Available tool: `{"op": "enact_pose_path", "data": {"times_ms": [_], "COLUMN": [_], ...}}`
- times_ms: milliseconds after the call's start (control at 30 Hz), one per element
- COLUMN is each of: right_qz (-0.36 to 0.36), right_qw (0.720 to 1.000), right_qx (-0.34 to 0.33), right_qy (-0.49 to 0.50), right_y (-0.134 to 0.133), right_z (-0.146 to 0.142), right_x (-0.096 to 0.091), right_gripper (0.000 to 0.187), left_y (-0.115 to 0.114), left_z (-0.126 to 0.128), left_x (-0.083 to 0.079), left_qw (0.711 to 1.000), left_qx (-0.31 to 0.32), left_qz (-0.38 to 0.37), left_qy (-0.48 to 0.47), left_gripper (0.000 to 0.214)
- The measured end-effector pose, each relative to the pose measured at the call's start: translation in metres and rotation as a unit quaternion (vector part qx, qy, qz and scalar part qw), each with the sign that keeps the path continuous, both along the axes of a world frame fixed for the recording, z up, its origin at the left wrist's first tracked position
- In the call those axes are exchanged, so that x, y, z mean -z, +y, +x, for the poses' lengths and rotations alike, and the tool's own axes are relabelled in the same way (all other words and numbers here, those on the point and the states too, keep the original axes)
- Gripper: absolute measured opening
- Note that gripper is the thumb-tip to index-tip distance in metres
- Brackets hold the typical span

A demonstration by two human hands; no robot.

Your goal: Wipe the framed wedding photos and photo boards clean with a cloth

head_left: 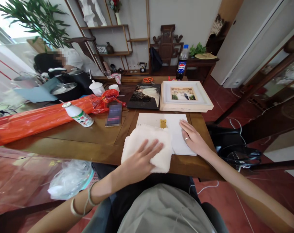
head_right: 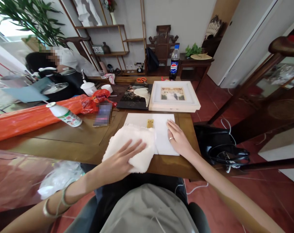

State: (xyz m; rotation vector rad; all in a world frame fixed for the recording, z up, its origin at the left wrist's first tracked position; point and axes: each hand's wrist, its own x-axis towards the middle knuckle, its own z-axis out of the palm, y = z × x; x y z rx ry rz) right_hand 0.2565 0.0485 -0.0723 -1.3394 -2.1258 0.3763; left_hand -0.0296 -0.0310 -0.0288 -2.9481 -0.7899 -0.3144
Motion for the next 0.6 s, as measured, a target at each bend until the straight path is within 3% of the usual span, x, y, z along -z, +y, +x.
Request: {"op": "enact_pose_path", "data": {"times_ms": [167,467,533,600], "right_qz": [0.002,-0.001,-0.003,-0.004], "right_qw": [1.0,1.0,1.0,1.0], "right_qx": [0.0,-0.001,0.001,0.001], "right_qy": [0.015,0.026,0.022,0.017], "right_y": [0.001,-0.001,-0.001,-0.001], "right_z": [0.0,0.0,0.0,-0.001], "right_x": [0.0,-0.002,-0.003,-0.003], "right_gripper": [0.048,0.047,0.048,0.048], "left_y": [0.016,0.11,0.114,0.104], "left_z": [-0.007,-0.01,-0.011,-0.009], "left_x": [-0.013,-0.006,-0.005,-0.004], "left_qw": [0.998,0.986,0.985,0.986], "left_qx": [-0.013,-0.136,-0.151,-0.144], "left_qz": [-0.048,0.007,0.011,0.008], "left_qy": [0.025,0.091,0.088,0.086], "left_gripper": [0.02,0.029,0.03,0.027]}}
